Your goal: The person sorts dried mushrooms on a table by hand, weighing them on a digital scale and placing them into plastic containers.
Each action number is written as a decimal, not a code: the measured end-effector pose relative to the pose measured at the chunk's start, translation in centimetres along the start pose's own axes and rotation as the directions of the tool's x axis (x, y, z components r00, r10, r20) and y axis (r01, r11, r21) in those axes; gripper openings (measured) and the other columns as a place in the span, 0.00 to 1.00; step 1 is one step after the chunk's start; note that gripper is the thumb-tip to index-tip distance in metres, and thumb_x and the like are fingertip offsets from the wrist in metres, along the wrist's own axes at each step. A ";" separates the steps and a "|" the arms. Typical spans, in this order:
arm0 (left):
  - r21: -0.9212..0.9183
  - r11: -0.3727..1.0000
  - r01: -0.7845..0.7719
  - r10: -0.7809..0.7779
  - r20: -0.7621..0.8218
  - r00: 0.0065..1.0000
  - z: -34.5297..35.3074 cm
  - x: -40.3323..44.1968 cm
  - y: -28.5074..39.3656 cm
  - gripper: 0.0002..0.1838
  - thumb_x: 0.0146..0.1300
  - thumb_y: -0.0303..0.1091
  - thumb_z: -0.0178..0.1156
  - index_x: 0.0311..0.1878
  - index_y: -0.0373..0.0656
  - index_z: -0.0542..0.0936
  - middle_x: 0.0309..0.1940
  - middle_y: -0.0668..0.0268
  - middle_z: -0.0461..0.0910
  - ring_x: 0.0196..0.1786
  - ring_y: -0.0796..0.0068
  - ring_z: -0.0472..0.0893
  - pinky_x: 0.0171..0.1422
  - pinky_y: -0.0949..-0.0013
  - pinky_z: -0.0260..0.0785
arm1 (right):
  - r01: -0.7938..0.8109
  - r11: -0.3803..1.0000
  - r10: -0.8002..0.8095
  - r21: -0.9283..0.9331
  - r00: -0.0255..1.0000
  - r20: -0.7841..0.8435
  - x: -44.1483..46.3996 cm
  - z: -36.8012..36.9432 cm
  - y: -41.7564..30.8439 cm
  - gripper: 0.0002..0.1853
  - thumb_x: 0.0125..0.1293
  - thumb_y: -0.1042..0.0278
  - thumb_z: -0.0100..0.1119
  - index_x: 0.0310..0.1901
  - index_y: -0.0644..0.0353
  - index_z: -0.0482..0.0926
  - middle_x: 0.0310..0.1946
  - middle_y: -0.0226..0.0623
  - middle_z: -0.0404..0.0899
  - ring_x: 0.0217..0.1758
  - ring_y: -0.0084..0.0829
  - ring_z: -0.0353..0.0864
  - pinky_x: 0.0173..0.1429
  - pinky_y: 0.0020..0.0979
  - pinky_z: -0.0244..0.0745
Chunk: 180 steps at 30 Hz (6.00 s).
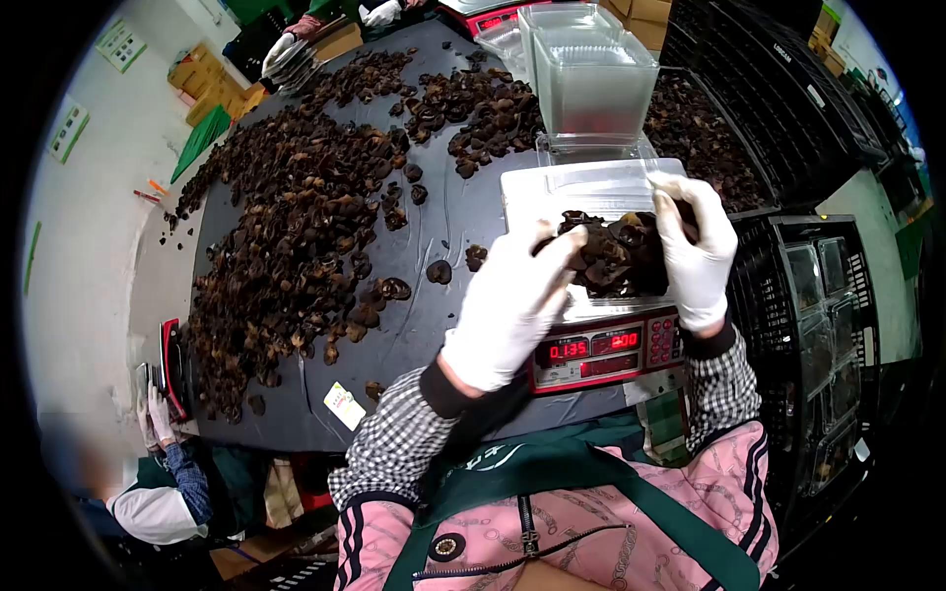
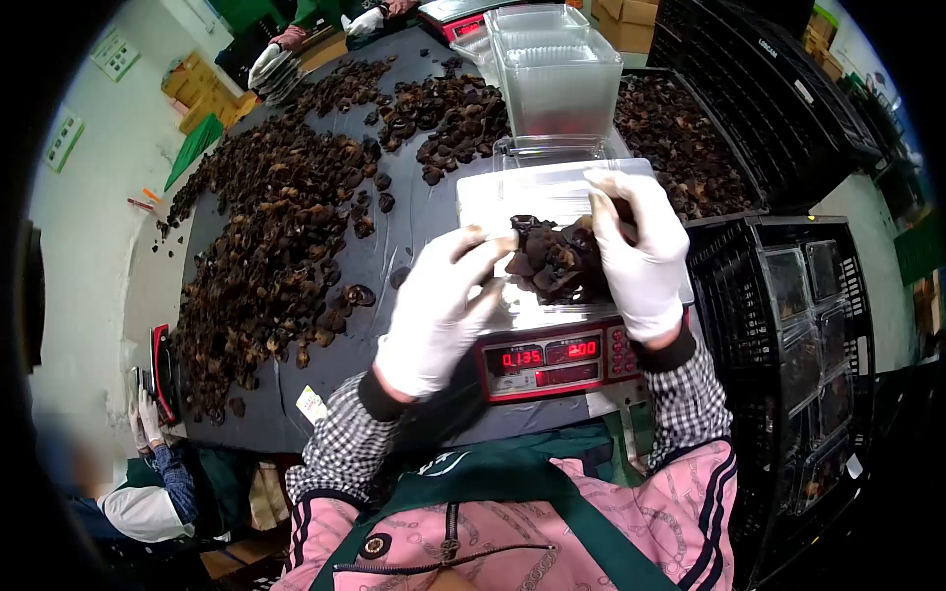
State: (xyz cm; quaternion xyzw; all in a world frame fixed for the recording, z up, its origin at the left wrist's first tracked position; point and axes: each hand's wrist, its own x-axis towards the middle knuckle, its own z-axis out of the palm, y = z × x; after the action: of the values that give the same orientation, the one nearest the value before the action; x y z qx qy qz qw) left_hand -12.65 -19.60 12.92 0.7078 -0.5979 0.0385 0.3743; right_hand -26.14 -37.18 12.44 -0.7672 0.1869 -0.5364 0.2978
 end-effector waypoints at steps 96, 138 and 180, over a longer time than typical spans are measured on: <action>-0.092 0.971 0.222 -0.231 -0.110 0.967 -6.4 -0.4 -7.7 0.10 0.70 0.20 0.62 0.51 0.37 0.86 0.59 0.60 0.84 0.62 0.70 0.82 0.68 0.67 0.74 | -0.499 0.864 0.503 0.068 0.861 -0.075 -5.8 -8.6 3.6 0.13 0.80 0.69 0.53 0.56 0.65 0.84 0.54 0.36 0.86 0.56 0.27 0.83 0.62 0.31 0.79; -0.122 0.981 0.151 -0.168 -0.142 0.976 -4.1 4.0 -5.9 0.13 0.68 0.26 0.65 0.54 0.40 0.87 0.49 0.62 0.88 0.49 0.73 0.85 0.57 0.71 0.77 | -0.563 0.785 0.602 0.258 0.791 -0.107 -7.4 -9.0 4.5 0.15 0.81 0.69 0.50 0.55 0.68 0.83 0.53 0.41 0.86 0.54 0.28 0.85 0.59 0.30 0.80; 0.151 0.912 0.381 -0.382 -0.021 0.924 4.0 -4.1 -20.2 0.07 0.58 0.19 0.59 0.39 0.41 0.79 0.32 0.58 0.83 0.37 0.55 0.85 0.45 0.63 0.78 | -0.556 0.806 0.586 0.206 0.798 -0.141 -7.7 -8.6 5.1 0.14 0.81 0.69 0.51 0.53 0.67 0.84 0.50 0.38 0.87 0.48 0.25 0.85 0.55 0.28 0.80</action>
State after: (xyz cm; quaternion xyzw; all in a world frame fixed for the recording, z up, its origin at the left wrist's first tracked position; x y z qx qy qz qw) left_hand 2.29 -18.44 -1.82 0.8373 -0.4454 0.0070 0.3169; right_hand -36.73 -38.52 5.75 -0.5921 0.3965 -0.5077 0.4842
